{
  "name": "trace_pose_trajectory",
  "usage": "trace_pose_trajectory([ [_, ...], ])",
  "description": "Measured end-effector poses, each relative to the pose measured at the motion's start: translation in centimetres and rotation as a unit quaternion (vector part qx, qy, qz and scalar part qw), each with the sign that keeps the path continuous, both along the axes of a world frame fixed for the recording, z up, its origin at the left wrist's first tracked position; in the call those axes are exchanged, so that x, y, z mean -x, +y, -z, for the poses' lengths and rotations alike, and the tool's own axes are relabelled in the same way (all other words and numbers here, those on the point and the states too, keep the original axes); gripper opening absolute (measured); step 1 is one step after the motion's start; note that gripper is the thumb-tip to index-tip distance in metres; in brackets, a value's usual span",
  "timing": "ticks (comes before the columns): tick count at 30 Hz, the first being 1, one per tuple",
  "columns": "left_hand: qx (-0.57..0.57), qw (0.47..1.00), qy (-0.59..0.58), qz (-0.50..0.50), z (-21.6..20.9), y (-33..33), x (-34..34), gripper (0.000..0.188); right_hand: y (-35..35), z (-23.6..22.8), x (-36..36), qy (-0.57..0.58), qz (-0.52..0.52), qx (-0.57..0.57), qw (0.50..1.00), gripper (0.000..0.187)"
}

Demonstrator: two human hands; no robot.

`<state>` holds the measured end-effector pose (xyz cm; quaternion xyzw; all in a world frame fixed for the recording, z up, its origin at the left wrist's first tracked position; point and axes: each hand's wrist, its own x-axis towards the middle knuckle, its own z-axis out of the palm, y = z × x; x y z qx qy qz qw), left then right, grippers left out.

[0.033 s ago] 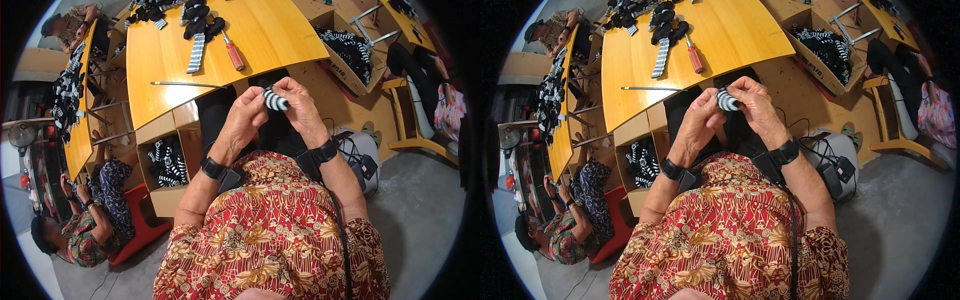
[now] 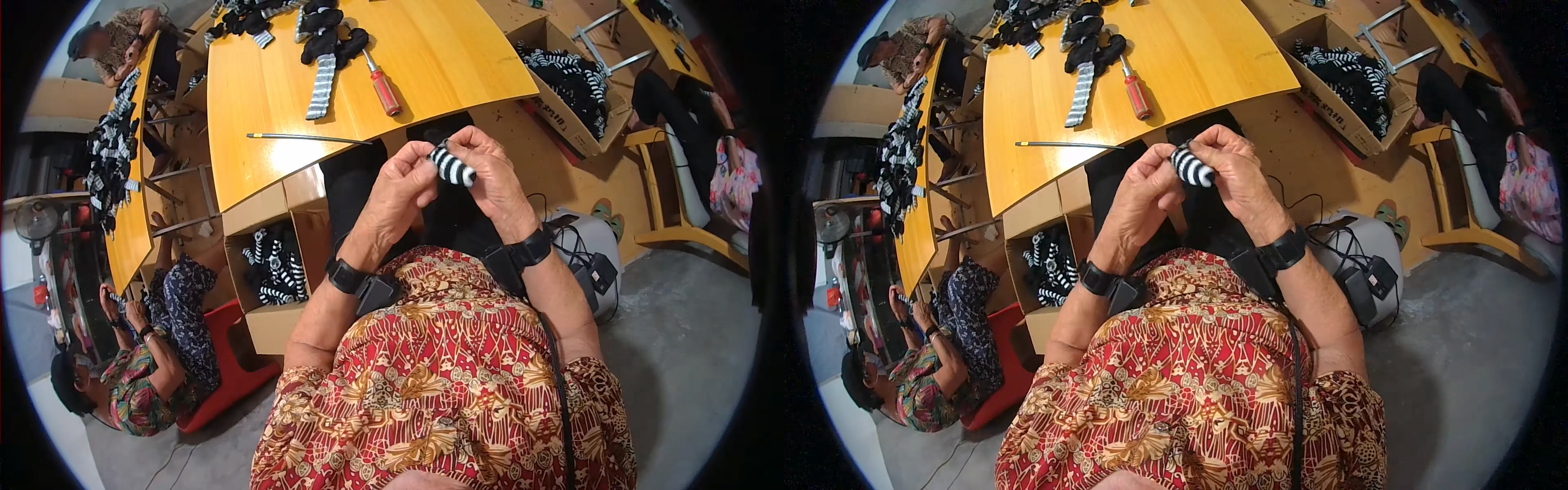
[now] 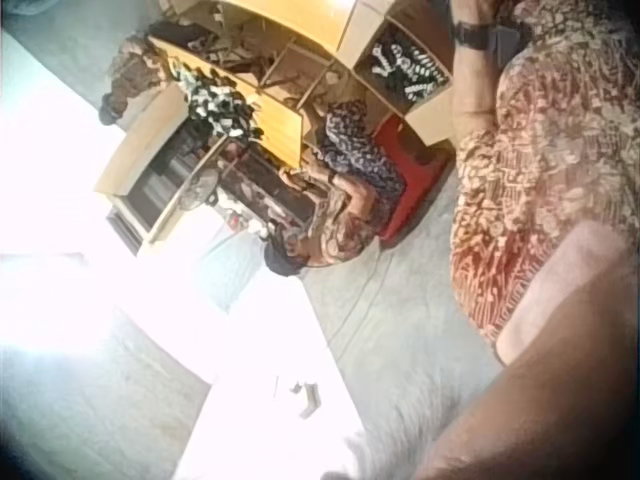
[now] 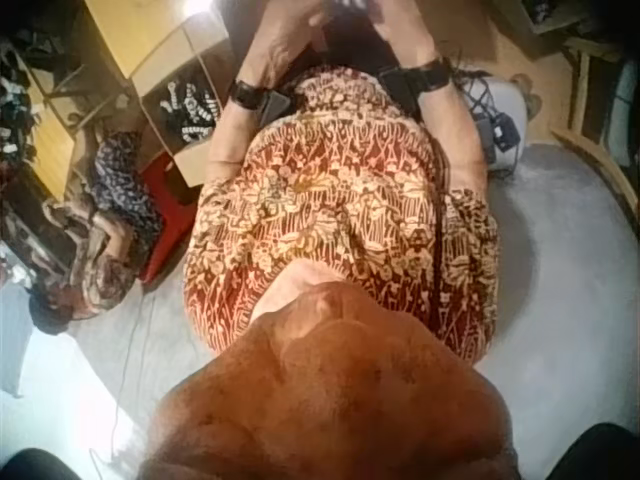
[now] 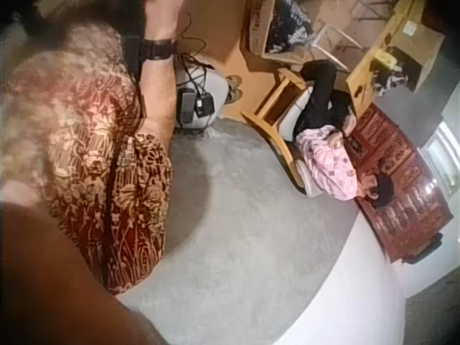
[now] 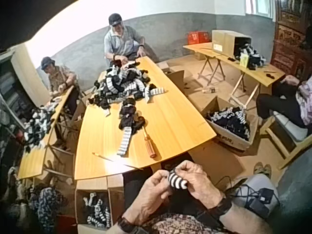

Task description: The person sits at a table and uses a long metal rod to pull a black and white striped sock over a black sock. They repeatedly insert the rod into the sock opening and pull the fabric down to straighten it. The person handles the socks one at a time, adjusting them with their hands and the tool.

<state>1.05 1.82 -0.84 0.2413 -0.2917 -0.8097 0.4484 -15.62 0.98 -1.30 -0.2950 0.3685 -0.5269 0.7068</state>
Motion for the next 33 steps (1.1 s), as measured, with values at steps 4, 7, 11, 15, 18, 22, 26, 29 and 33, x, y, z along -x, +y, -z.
trace_pose_trajectory([
  [4, 0.007, 0.997, -0.070, -0.044, -0.1, -0.2, -0.5, 0.008, 0.4, -1.2, 0.0, -0.002, -0.049, 0.009, 0.999, 0.009],
  [7, 0.007, 0.991, -0.102, -0.088, -0.2, 0.1, -0.1, 0.005, 0.4, -1.2, 0.3, 0.031, -0.084, 0.037, 0.995, 0.010],
  [11, 0.042, 0.974, -0.154, -0.160, -0.3, -0.3, 1.1, 0.005, 0.3, -1.4, 0.0, 0.093, -0.035, 0.042, 0.994, 0.006],
  [15, -0.012, 0.986, -0.093, -0.137, -0.7, -0.3, 1.0, 0.008, 0.3, -2.0, -0.8, 0.228, 0.043, 0.141, 0.963, 0.005],
  [18, -0.012, 0.996, 0.075, -0.045, -0.3, -0.5, 0.7, 0.010, -0.1, -1.5, -0.5, 0.127, 0.027, 0.061, 0.990, 0.007],
  [22, -0.027, 0.998, 0.049, 0.005, -0.3, -0.3, 0.6, 0.011, 0.2, -1.2, -1.0, 0.084, 0.043, 0.032, 0.995, 0.007],
  [26, -0.041, 0.998, -0.011, -0.038, 0.1, -0.3, 0.2, 0.010, 0.2, -1.1, -0.6, 0.054, 0.006, 0.027, 0.998, 0.007],
  [29, -0.049, 0.993, -0.041, -0.102, 0.2, -0.6, 0.3, 0.007, 0.1, -0.9, -0.3, 0.019, -0.051, 0.015, 0.998, 0.007],
  [33, -0.035, 0.988, -0.069, -0.134, 0.0, -1.0, 0.5, 0.004, 0.4, -0.6, -0.5, 0.045, -0.029, 0.025, 0.998, 0.006],
])
